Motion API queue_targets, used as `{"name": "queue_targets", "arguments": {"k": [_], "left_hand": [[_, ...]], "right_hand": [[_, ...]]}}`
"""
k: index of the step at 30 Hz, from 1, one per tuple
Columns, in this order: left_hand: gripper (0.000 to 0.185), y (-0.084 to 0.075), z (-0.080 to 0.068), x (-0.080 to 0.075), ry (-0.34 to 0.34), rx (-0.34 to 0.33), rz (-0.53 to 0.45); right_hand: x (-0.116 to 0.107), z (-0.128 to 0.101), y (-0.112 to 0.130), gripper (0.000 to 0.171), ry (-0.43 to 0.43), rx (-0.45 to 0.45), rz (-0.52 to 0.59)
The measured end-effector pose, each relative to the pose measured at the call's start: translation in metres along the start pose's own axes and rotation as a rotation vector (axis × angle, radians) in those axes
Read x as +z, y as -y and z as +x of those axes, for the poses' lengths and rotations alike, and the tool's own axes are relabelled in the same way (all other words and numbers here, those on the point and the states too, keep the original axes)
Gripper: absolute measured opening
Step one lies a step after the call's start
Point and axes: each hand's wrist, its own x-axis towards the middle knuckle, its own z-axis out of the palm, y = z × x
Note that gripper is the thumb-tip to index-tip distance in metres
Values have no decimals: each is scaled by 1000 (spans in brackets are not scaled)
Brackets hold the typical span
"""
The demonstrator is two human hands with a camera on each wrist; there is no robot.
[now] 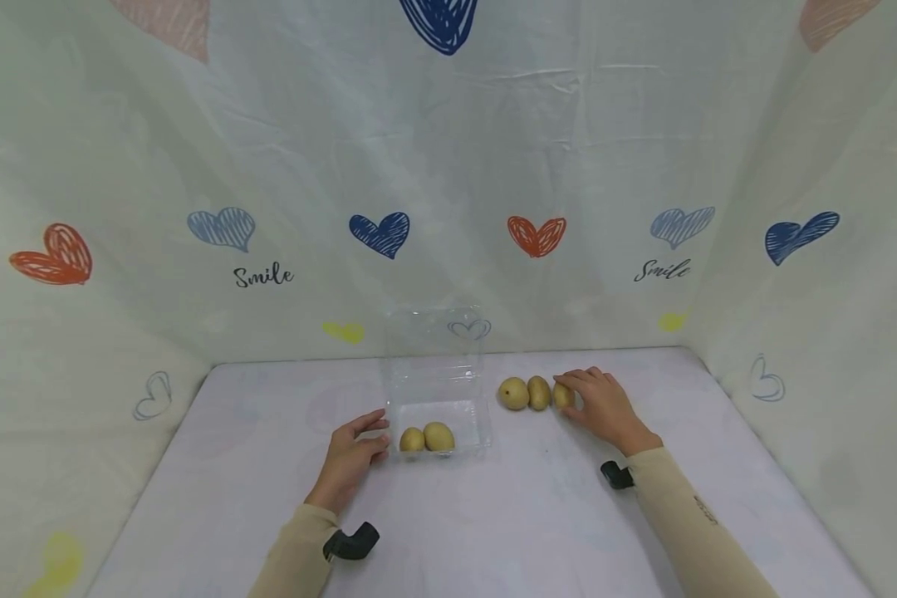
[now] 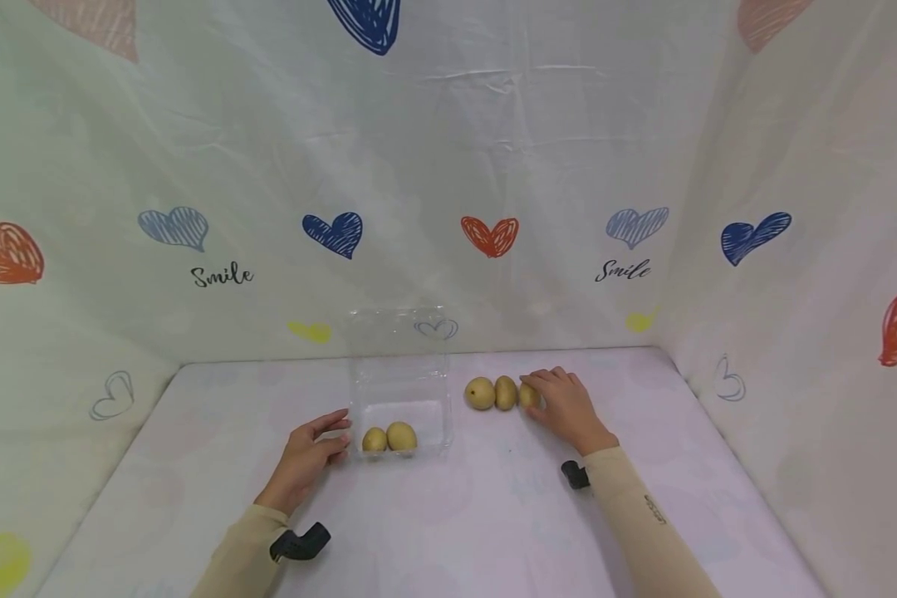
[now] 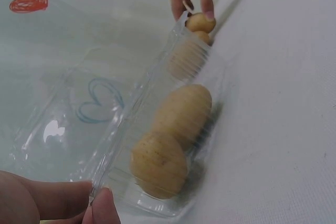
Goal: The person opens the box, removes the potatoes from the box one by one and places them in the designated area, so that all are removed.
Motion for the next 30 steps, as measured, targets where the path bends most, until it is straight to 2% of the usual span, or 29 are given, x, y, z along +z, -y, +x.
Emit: {"name": "queue_targets", "arguments": {"k": [30], "left_hand": [[49, 1, 0, 1, -11, -5, -15]], "right_hand": [[9, 4, -2, 55, 60, 43, 107]]}}
